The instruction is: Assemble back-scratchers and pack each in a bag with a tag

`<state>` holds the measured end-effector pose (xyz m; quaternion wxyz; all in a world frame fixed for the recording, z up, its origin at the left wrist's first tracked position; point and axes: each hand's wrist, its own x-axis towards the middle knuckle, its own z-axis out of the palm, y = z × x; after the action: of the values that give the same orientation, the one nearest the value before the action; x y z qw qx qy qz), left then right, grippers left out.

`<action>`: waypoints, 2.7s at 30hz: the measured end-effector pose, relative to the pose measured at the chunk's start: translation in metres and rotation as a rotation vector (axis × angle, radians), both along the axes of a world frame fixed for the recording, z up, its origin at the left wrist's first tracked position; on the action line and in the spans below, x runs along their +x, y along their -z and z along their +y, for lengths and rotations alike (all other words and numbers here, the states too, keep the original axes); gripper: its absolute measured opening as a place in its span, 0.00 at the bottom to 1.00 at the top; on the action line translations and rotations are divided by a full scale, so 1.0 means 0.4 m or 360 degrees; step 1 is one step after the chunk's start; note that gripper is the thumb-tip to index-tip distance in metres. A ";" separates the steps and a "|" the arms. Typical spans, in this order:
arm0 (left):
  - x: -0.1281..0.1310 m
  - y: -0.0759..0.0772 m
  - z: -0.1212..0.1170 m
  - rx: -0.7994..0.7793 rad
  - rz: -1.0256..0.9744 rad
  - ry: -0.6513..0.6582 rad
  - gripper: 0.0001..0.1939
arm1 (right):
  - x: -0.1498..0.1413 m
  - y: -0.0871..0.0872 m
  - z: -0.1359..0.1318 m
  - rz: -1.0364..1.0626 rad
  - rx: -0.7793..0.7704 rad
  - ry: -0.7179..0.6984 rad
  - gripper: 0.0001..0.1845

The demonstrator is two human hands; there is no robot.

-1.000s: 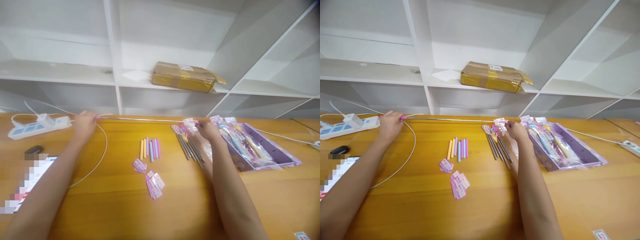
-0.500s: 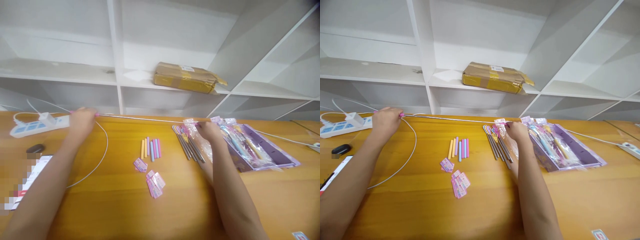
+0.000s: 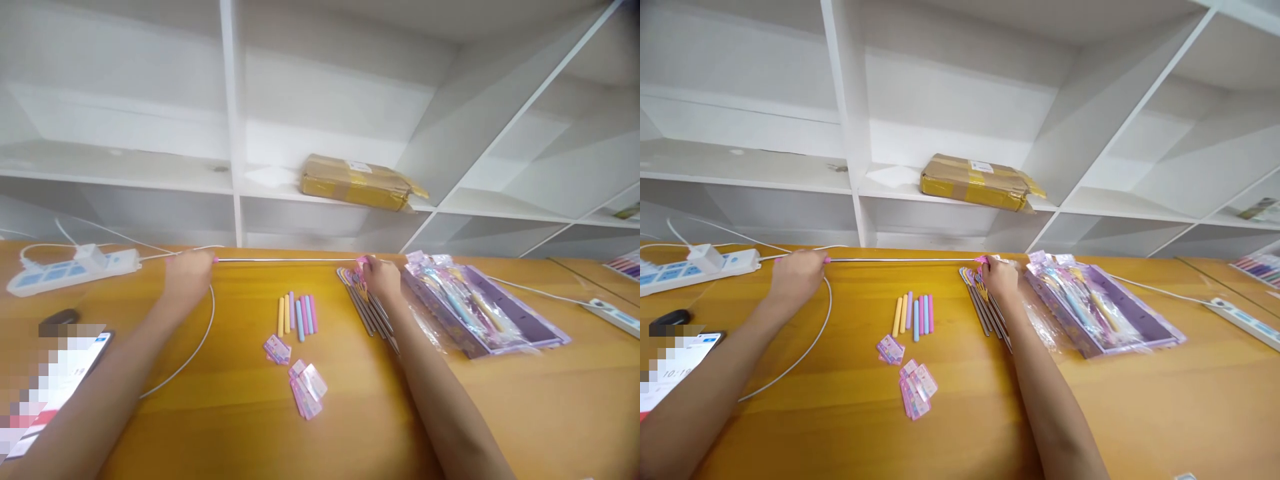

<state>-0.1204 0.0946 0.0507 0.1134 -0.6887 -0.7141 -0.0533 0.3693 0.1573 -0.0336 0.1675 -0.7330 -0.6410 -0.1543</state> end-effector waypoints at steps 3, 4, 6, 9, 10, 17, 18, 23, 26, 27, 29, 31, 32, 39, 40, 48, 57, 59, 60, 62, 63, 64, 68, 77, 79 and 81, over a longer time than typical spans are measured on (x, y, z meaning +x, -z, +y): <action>-0.015 -0.003 0.009 -0.0005 -0.0027 0.0047 0.20 | 0.003 0.006 0.000 0.0040 0.0072 -0.0012 0.23; -0.022 -0.003 0.014 -0.0005 -0.0028 0.0061 0.20 | 0.002 0.009 -0.001 0.0054 0.0089 -0.0029 0.23; -0.035 -0.003 0.022 -0.0002 -0.0022 0.0075 0.20 | -0.004 0.018 -0.002 0.0085 0.0117 -0.0067 0.24; -0.047 -0.001 0.028 0.0031 0.0008 0.0057 0.19 | -0.013 0.029 -0.001 0.0138 0.0157 -0.0100 0.24; -0.048 -0.001 0.029 0.0048 0.0021 0.0051 0.19 | -0.013 0.032 -0.001 0.0154 0.0166 -0.0108 0.24; -0.026 0.010 0.021 0.0084 0.0077 0.0092 0.19 | 0.007 0.040 0.005 0.0232 0.0145 -0.0166 0.22; -0.022 0.012 0.021 0.0081 0.0077 0.0099 0.19 | 0.010 0.040 0.006 0.0239 0.0145 -0.0159 0.23; -0.023 0.026 0.031 0.0070 0.0085 0.0117 0.19 | 0.014 0.035 0.011 0.0267 0.0158 -0.0122 0.23; -0.033 0.030 0.039 0.0052 0.0068 0.0111 0.19 | 0.007 0.034 0.011 0.0295 0.0148 -0.0140 0.23; -0.035 0.029 0.039 0.0051 0.0064 0.0110 0.20 | 0.005 0.034 0.010 0.0303 0.0142 -0.0151 0.23; -0.037 0.026 0.038 0.0051 0.0064 0.0110 0.20 | 0.001 0.032 0.007 0.0311 0.0134 -0.0164 0.23; -0.035 0.019 0.032 0.0050 0.0068 0.0107 0.20 | 0.000 0.028 0.004 0.0309 0.0137 -0.0150 0.23; -0.033 0.015 0.029 0.0047 0.0071 0.0103 0.20 | 0.000 0.025 0.003 0.0302 0.0141 -0.0138 0.23; -0.021 -0.001 0.013 -0.0011 0.0045 0.0074 0.22 | 0.000 0.000 -0.001 0.0196 0.0138 -0.0079 0.23; -0.020 -0.001 0.012 -0.0019 0.0040 0.0075 0.22 | -0.001 -0.002 -0.002 0.0182 0.0134 -0.0072 0.23; 0.002 0.004 0.008 -0.0099 -0.0015 0.0034 0.21 | -0.014 -0.041 -0.019 0.0049 0.0025 -0.0018 0.22; 0.121 0.039 -0.037 -0.0291 -0.0218 0.0133 0.21 | -0.298 -0.100 -0.128 -0.0065 -0.0128 -0.0339 0.17; 0.142 0.061 -0.042 -0.0372 -0.0318 0.0202 0.20 | -0.376 -0.095 -0.172 -0.0110 -0.0107 -0.0424 0.15; 0.152 0.073 -0.044 -0.0417 -0.0380 0.0245 0.18 | -0.407 -0.093 -0.195 -0.0147 -0.0090 -0.0496 0.13; 0.172 0.097 -0.047 -0.0550 -0.0530 0.0358 0.14 | -0.448 -0.092 -0.238 -0.0229 -0.0040 -0.0619 0.12; 0.183 0.107 -0.050 -0.0644 -0.0619 0.0428 0.12 | -0.457 -0.096 -0.255 -0.0266 0.0001 -0.0661 0.12; 0.196 0.115 -0.054 -0.0751 -0.0714 0.0506 0.12 | -0.460 -0.104 -0.268 -0.0296 0.0046 -0.0697 0.13; 0.248 0.108 -0.098 -0.1164 -0.1124 0.0819 0.18 | -0.420 -0.162 -0.272 -0.0326 0.0198 -0.0747 0.18; 0.291 0.072 -0.265 -0.2221 -0.2507 0.1213 0.16 | -0.301 -0.112 -0.309 0.0043 -0.0074 -0.0756 0.16; 0.299 0.125 -0.299 -0.2211 -0.2660 0.1162 0.16 | -0.275 -0.075 -0.342 0.0145 -0.0145 -0.0886 0.20; 0.295 0.182 -0.328 -0.2162 -0.2787 0.1073 0.18 | -0.227 -0.046 -0.361 0.0237 -0.0154 -0.0920 0.24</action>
<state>-0.0022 -0.0364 -0.0220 -0.8334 -0.4904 -0.2099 -0.1449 0.2784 0.0129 -0.0150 0.2158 -0.5365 -0.8157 -0.0153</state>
